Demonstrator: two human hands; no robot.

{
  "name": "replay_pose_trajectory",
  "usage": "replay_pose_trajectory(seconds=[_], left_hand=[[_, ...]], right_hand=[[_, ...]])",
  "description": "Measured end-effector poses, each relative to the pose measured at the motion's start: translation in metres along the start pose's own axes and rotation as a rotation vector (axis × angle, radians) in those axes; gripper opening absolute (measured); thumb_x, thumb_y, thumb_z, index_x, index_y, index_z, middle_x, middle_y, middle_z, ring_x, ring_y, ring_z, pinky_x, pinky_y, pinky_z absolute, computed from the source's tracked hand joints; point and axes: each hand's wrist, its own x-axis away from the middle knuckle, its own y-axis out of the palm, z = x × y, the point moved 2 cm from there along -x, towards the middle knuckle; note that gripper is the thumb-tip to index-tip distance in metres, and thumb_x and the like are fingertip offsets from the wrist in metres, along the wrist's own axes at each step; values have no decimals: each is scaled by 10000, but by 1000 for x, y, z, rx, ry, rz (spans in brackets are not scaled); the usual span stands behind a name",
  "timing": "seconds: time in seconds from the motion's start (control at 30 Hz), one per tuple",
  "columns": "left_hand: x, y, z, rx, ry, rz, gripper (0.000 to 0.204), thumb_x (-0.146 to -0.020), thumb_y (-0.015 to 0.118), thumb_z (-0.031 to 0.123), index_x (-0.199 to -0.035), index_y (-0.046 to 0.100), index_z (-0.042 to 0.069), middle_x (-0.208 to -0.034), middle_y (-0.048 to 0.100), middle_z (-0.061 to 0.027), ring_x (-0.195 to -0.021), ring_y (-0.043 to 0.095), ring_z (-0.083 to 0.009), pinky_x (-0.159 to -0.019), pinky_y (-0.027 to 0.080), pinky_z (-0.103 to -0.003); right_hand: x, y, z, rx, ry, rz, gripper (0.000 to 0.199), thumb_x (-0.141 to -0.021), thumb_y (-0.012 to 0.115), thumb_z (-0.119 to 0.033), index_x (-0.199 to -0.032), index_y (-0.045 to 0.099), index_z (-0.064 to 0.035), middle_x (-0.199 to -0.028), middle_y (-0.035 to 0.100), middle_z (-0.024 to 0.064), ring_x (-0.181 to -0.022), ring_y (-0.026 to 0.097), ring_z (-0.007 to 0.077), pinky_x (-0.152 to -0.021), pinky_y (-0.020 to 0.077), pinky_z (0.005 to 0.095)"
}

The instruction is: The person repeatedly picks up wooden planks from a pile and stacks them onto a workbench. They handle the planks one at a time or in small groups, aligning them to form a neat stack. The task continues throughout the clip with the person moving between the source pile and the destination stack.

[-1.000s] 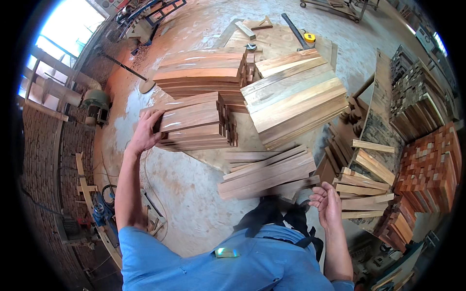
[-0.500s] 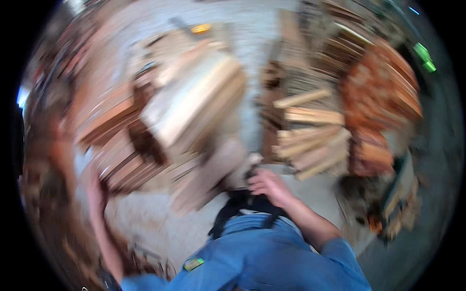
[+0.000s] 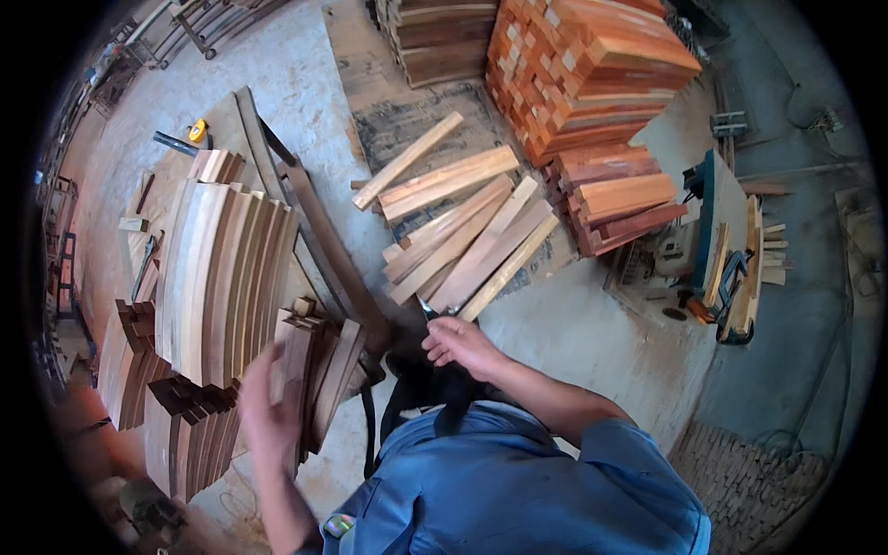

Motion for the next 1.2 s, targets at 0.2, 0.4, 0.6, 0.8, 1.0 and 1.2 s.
replay_pose_trajectory(seconds=[0.2, 0.4, 0.6, 0.8, 1.0, 1.2], left_hand=[[-85, 188, 43, 150, 45, -169, 547, -799, 724, 106, -1304, 543, -3, -1199, 610, -208, -1107, 580, -385, -927, 497, -443], [-112, 265, 76, -79, 15, -252, 555, -823, 711, 204, -1289, 541, -44, -1131, 601, -198, -1024, 576, -366, -883, 495, -430], [-115, 301, 87, -242, -46, -255, 563, -817, 723, 226, -1285, 531, -22, -1054, 595, -180, -970, 578, -359, -845, 499, -435], [-124, 276, 72, -92, -114, -161, 390, -812, 698, 148, -1162, 592, 11, -1045, 589, -195, -1010, 563, -394, -863, 484, -485], [-146, 263, 45, -248, -25, -111, 456, -803, 715, 190, -1217, 607, 31, -1090, 606, -170, -1008, 564, -359, -889, 465, -447], [-149, 257, 40, -299, 81, -151, 648, -771, 771, 321, -1317, 543, 56, -1249, 587, -141, -1136, 551, -343, -964, 439, -457]], right_hand=[[7, -90, -5, -60, -21, 96, 345, -1038, 515, -311, -1221, 553, -21, -1035, 673, 117, -854, 650, 167, -735, 549, 293], [-7, -153, -26, -113, -34, 168, 346, -1029, 532, -286, -1221, 555, 1, -1024, 668, 117, -852, 642, 162, -723, 535, 281], [-39, -171, -54, -90, -65, 133, 321, -1021, 535, -274, -1175, 578, 4, -985, 657, 81, -843, 632, 142, -706, 524, 270], [-43, -169, -60, 51, -126, 129, 298, -1013, 548, -243, -1197, 579, -10, -1000, 661, 71, -856, 639, 132, -714, 535, 278], [-63, -183, -63, -172, -199, 344, 207, -970, 614, -232, -1007, 573, -33, -877, 617, 61, -699, 607, 135, -581, 498, 255], [-82, -186, -98, -73, -135, 484, 428, -941, 649, -385, -969, 570, 35, -837, 615, 97, -651, 627, 175, -518, 510, 296]])
